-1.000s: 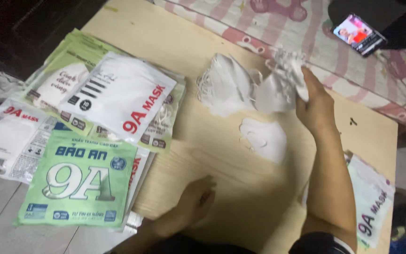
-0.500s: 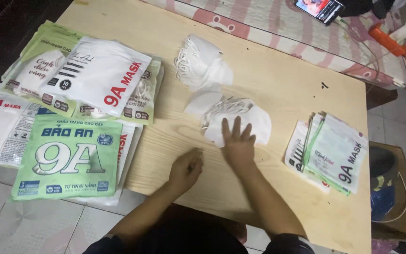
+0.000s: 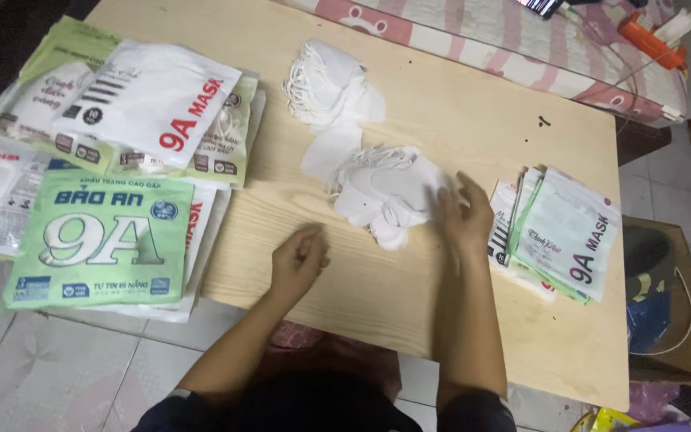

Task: Stacking and organizing individual face masks into neat piles on a work table

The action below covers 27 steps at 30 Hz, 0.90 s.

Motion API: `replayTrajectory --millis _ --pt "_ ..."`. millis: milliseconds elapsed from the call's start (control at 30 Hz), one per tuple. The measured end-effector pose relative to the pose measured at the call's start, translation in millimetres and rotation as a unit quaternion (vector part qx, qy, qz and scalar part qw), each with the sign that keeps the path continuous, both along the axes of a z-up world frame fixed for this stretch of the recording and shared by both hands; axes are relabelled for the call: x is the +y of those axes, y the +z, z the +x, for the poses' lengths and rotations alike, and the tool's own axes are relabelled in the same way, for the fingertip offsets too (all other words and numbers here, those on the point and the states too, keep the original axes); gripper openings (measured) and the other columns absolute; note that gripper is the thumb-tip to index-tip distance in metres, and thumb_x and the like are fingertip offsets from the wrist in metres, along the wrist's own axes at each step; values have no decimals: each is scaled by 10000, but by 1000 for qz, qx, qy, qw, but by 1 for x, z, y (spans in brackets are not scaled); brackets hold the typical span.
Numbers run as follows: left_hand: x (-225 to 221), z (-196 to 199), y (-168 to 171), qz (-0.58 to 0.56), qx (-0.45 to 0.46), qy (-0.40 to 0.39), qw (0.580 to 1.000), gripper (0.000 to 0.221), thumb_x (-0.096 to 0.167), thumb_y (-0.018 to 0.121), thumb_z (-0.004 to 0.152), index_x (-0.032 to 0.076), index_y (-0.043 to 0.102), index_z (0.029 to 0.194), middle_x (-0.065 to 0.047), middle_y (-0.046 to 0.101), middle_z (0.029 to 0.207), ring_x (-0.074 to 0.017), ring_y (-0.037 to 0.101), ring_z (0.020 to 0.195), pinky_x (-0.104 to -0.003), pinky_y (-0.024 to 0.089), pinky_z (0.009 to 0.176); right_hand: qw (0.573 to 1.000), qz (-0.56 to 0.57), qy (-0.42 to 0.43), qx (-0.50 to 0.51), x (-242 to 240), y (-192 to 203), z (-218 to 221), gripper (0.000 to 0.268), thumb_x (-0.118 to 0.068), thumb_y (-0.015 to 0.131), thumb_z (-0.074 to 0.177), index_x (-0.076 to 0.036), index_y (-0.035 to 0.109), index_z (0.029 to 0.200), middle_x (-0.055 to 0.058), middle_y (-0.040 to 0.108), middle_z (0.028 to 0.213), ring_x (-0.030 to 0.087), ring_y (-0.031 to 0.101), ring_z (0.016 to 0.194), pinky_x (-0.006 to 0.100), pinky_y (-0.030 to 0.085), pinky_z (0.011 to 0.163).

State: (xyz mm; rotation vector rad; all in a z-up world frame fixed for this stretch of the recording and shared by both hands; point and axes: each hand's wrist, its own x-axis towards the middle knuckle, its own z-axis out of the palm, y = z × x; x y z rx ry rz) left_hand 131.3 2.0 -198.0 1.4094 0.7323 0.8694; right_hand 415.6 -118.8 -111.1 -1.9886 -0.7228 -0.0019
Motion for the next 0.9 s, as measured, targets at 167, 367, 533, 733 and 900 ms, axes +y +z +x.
replayTrajectory --millis 167,367,533,733,900 --pt "-5 -3 22 -6 -4 5 1000 206 69 594 1005 42 661 1198 -114 727 793 -146 692 629 -262 600 502 975 -195 -10 108 22 -1 21 958 -464 884 786 -146 434 1569 211 603 1405 389 570 1306 537 452 1089" --pt "-6 -1 23 30 3 2 1000 215 72 601 1000 4 663 1194 -147 741 800 -165 708 638 -284 613 495 995 -99 -26 -3 21 -8 -5 790 -163 896 789 -66 526 1480 255 647 1273 406 595 1230 501 482 1044" --pt "-2 -1 38 52 0 5 999 209 79 608 1003 -11 674 1180 -170 752 861 -191 721 707 -325 625 541 977 183 45 -100 -7 -9 -8 292 65 805 876 -29 742 1144 180 688 1005 363 669 992 412 531 906" --pt "2 -12 103 107 -18 -28 994 374 90 646 965 16 617 1331 -240 643 1296 -426 603 1230 -576 482 1029 953 144 161 211 -41 49 -73 176 -48 778 875 -82 760 1048 71 717 732 120 647 671 284 585 650" --pt "-27 -14 35 -49 -59 -234 969 357 164 563 1029 122 656 1371 -27 770 981 -78 633 795 -214 569 643 898 68 317 298 -10 -1 -116 168 17 832 803 -31 767 951 75 738 650 90 623 594 249 568 520"
